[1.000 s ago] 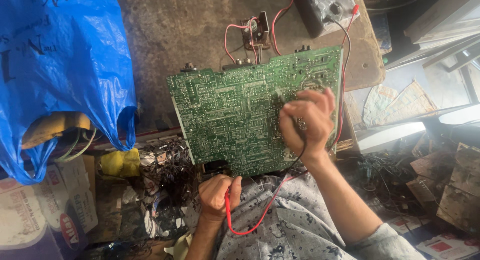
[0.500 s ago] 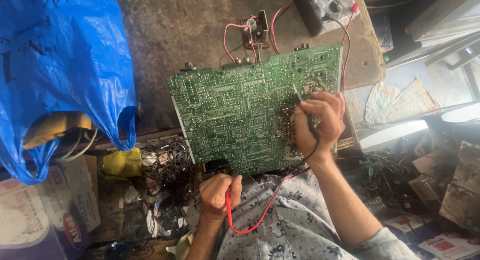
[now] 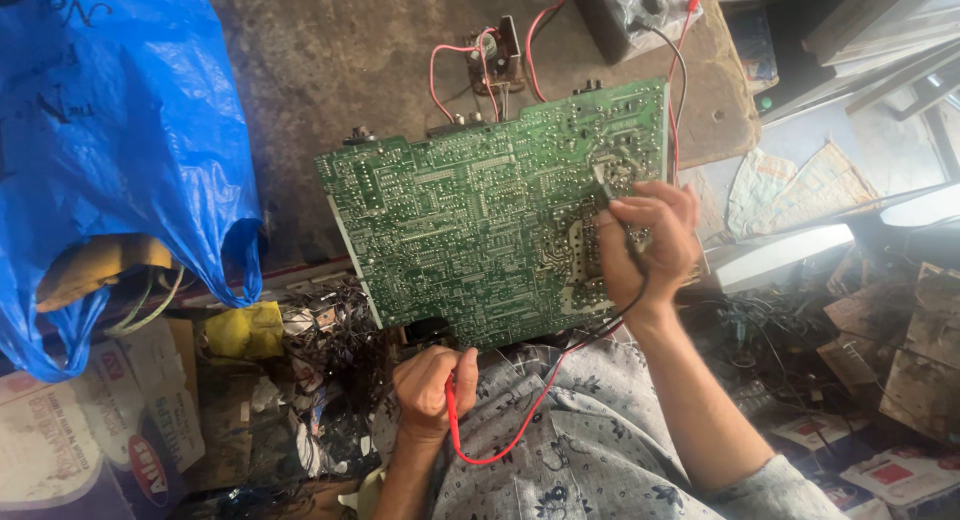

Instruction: The person uses multimeter probes to test points on a green circuit board. They repeatedly touch different pads and components with the red and black probes while the board rests on a cluttered workbench.

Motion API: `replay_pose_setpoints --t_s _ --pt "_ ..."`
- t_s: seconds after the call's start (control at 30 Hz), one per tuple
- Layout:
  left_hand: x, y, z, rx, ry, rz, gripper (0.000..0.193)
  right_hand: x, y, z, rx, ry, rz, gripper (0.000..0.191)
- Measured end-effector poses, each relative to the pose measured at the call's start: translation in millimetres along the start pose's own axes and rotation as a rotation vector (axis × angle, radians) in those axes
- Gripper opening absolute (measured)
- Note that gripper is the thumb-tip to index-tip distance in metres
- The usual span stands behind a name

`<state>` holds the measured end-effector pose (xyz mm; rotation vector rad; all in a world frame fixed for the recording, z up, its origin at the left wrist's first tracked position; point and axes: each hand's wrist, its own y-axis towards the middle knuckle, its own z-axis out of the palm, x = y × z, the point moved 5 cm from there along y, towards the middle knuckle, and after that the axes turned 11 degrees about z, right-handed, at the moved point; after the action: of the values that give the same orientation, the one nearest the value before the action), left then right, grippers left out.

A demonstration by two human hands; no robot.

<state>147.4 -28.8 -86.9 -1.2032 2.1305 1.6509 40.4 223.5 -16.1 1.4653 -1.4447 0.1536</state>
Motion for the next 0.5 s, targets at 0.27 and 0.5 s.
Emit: replay_pose_setpoints --t_s 0.27,0.5 --pt "-1.9 -0.4 -0.4 0.012 0.005 0.010 0.022 30.7 -29.0 17.4 0.167 0.015 -0.128 0.015" --pt "-2.5 0.3 0.9 0.023 0.025 -0.021 0.024 -10.5 -16.5 -18.8 0.067 0.080 0.032 0.013"
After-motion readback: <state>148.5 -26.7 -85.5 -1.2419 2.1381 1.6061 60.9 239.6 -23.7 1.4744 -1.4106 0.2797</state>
